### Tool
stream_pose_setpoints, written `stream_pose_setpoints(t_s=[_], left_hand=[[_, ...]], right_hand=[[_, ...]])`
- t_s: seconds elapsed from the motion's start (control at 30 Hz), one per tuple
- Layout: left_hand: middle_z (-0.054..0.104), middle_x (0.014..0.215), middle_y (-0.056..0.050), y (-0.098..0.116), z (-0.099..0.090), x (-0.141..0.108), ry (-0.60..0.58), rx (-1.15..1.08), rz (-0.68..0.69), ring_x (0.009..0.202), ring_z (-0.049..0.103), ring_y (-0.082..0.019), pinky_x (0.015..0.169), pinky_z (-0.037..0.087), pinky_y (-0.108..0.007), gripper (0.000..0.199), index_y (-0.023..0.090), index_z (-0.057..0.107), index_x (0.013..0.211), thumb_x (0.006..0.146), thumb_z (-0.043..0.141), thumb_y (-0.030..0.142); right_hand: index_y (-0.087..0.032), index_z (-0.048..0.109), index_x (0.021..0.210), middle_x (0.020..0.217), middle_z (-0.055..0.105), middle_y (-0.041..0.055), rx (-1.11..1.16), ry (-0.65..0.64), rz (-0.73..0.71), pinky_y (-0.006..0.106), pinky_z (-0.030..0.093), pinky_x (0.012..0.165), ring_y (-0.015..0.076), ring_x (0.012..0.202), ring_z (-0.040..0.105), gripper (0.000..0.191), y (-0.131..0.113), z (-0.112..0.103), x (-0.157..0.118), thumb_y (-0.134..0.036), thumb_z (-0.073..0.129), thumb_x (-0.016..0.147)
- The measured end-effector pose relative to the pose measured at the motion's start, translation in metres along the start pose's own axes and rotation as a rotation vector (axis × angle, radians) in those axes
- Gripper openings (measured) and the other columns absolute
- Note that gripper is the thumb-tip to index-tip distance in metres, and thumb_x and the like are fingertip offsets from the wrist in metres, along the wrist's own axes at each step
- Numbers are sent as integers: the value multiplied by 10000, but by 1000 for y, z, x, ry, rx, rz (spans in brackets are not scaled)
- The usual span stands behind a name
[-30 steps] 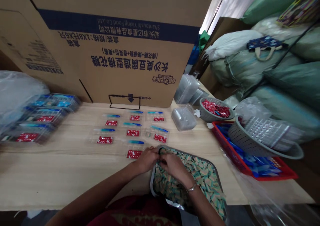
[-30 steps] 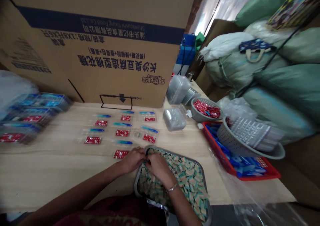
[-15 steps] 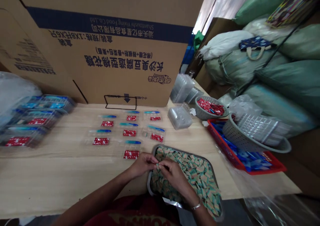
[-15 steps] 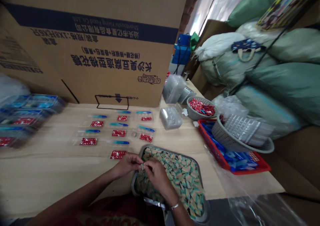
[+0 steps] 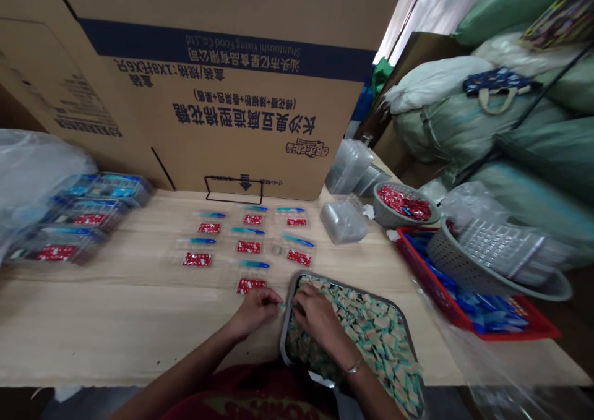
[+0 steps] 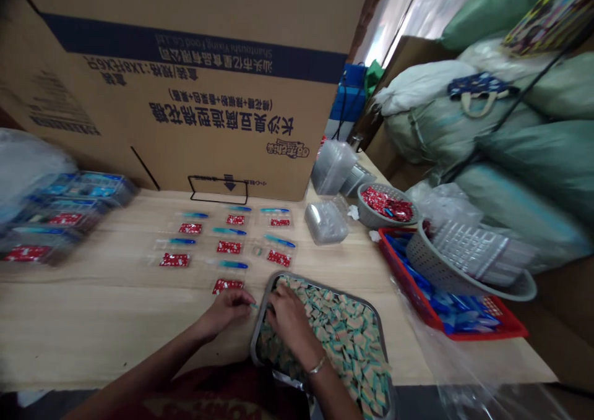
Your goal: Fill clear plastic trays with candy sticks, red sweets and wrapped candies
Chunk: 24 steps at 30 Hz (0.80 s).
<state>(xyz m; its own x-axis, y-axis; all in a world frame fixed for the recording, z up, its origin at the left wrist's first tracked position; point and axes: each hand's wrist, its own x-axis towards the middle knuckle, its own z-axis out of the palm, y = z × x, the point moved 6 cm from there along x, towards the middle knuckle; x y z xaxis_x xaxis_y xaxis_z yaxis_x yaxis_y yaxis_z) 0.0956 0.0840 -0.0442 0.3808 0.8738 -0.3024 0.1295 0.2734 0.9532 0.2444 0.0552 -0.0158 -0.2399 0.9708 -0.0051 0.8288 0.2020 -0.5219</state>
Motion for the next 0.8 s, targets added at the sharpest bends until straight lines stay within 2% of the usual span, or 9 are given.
stream_pose_setpoints(t_s=[0.13,0.23,0.33,0.43,0.57,0.7,0.8], left_hand=[[650,600,14,2,5,2,-4,-48,30,592,548,-128,605,406,-231,100,164,679,626,534,647,187],[654,597,9,2,17,9,-6,-72,42,577,555,-130,598,429,-238,98,159,676,628,544,667,208],[650,588,8,5,32,20,68,-44,94,572,560,-134,582,438,-238,66,162,671,624,571,653,198],[661,604,5,9,47,27,82,-22,132,598,573,-141,600,447,-240,44,168,671,621,584,648,174],[676,641,-9,10,59,25,-37,-45,180,616,588,-148,629,459,-253,57,163,673,636,612,673,215],[686,648,-13,-3,56,23,-95,-110,105,604,588,-142,630,454,-253,126,151,687,672,578,713,232],[682,620,-3,-11,52,25,-79,-128,74,583,578,-134,606,446,-241,126,151,690,643,536,722,209]], right_hand=[[-196,574,722,818,564,27,277,129,16,281,416,763,178,837,538,88,11,-10,-11,-145,515,764],[-197,541,727,691,545,-2,522,122,108,255,412,627,153,665,525,123,24,-14,-21,-276,491,807],[-190,544,737,643,526,-14,649,119,174,243,392,571,141,601,503,192,28,-18,-28,-355,480,812],[-185,563,739,645,534,-11,637,113,180,240,382,572,137,605,500,188,25,-22,-30,-344,486,802],[-188,554,692,629,539,-10,573,119,181,238,380,577,137,603,504,137,23,-20,-27,-281,491,769],[-192,548,716,638,565,-4,543,187,224,238,401,573,141,595,532,114,27,-11,-28,-271,491,776],[-193,566,732,684,587,11,398,227,120,245,410,621,147,645,553,151,20,-11,-31,-258,467,826]])
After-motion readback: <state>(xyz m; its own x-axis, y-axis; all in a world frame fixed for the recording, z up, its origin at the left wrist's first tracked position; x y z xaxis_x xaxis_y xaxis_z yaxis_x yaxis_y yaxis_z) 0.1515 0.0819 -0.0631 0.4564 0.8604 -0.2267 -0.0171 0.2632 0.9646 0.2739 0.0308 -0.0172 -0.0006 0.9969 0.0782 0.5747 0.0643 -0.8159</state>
